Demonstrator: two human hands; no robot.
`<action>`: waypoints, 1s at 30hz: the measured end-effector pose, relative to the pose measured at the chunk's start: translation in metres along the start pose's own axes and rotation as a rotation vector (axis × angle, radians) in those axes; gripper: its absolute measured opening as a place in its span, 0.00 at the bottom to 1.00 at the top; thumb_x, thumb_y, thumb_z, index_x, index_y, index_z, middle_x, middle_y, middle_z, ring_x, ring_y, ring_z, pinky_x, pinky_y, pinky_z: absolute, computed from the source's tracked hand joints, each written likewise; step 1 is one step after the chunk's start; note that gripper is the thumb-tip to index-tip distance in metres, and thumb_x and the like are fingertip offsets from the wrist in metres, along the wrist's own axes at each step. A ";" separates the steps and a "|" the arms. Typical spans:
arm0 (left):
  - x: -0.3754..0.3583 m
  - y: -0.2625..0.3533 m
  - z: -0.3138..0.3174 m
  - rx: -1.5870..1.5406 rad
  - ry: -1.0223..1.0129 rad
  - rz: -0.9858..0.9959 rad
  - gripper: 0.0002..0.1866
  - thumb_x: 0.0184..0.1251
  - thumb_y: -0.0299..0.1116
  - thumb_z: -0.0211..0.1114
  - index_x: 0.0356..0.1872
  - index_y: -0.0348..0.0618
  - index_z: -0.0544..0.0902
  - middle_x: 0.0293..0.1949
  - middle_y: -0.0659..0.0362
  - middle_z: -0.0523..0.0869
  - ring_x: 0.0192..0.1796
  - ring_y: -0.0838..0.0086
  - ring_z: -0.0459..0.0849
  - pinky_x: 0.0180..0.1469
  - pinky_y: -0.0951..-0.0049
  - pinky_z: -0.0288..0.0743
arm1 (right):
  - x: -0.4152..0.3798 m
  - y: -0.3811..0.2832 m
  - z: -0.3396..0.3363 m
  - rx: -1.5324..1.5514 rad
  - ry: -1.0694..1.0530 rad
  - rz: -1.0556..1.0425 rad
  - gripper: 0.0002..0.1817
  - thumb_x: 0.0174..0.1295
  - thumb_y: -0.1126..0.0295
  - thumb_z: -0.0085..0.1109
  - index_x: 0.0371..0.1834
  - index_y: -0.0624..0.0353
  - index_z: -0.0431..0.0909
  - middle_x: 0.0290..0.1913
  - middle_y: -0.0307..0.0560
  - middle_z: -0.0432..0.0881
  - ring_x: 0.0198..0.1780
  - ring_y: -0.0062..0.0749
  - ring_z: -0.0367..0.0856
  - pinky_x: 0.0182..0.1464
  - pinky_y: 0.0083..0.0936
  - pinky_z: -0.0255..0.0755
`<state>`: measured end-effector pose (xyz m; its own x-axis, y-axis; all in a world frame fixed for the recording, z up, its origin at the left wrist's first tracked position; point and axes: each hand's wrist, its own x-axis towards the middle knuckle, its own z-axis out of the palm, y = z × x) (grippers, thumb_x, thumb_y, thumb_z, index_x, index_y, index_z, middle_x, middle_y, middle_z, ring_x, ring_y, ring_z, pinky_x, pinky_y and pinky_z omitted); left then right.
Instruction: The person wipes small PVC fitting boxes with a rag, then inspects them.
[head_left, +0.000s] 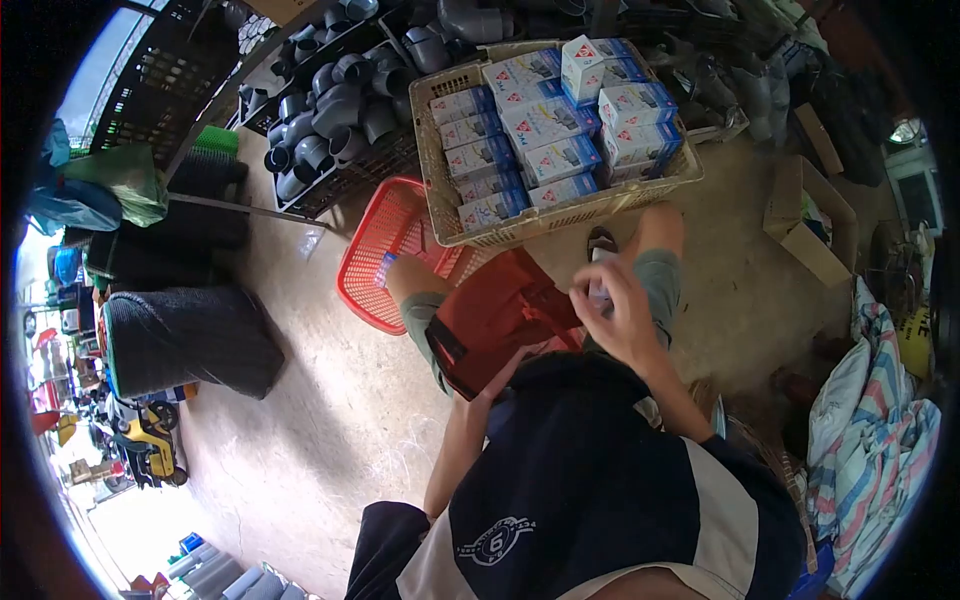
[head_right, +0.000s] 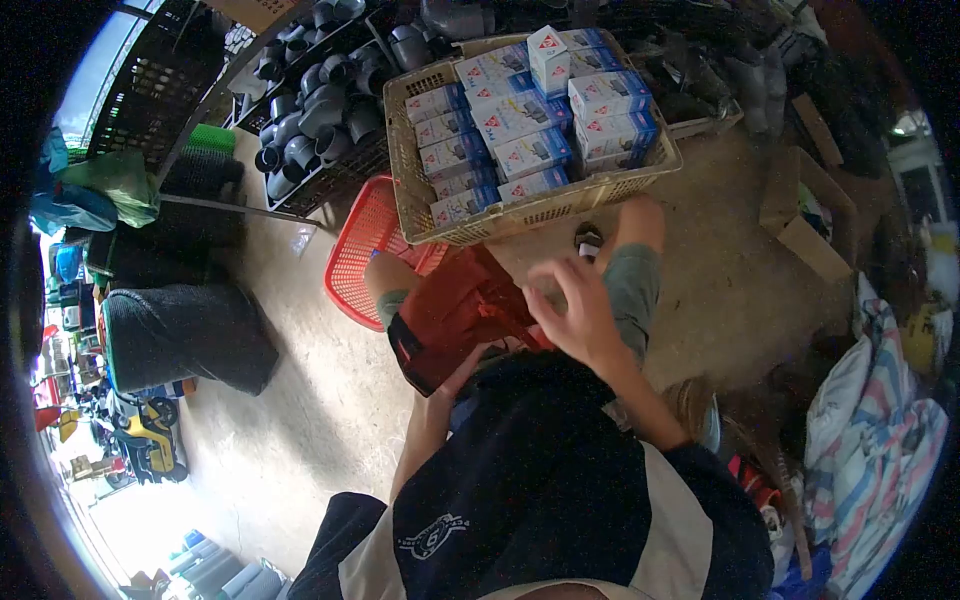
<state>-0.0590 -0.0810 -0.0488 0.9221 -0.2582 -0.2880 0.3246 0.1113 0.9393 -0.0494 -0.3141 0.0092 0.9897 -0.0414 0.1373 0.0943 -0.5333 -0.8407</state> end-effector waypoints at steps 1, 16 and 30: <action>-0.001 0.000 0.000 0.091 0.030 0.012 0.30 0.65 0.35 0.74 0.67 0.42 0.74 0.64 0.56 0.80 0.65 0.65 0.79 0.70 0.63 0.74 | -0.013 -0.011 -0.003 0.070 -0.090 0.131 0.18 0.63 0.65 0.71 0.51 0.62 0.80 0.44 0.50 0.83 0.44 0.40 0.84 0.48 0.34 0.77; -0.001 0.007 -0.004 0.333 -0.033 0.218 0.29 0.67 0.27 0.71 0.68 0.40 0.73 0.64 0.54 0.79 0.64 0.65 0.79 0.68 0.64 0.76 | -0.038 -0.030 -0.004 0.025 -0.119 0.186 0.13 0.65 0.69 0.66 0.50 0.63 0.84 0.36 0.52 0.89 0.35 0.36 0.88 0.38 0.31 0.78; -0.011 -0.015 0.012 0.185 -0.127 0.174 0.29 0.72 0.29 0.65 0.72 0.43 0.68 0.65 0.53 0.78 0.66 0.65 0.78 0.70 0.63 0.74 | -0.005 -0.072 -0.020 -0.051 -0.280 -0.293 0.21 0.61 0.64 0.70 0.58 0.53 0.81 0.46 0.44 0.82 0.47 0.40 0.81 0.48 0.37 0.76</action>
<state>-0.0767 -0.0910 -0.0578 0.9231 -0.3700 -0.1045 0.1089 -0.0090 0.9940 -0.0629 -0.2918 0.0797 0.9136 0.3464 0.2131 0.3780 -0.5300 -0.7591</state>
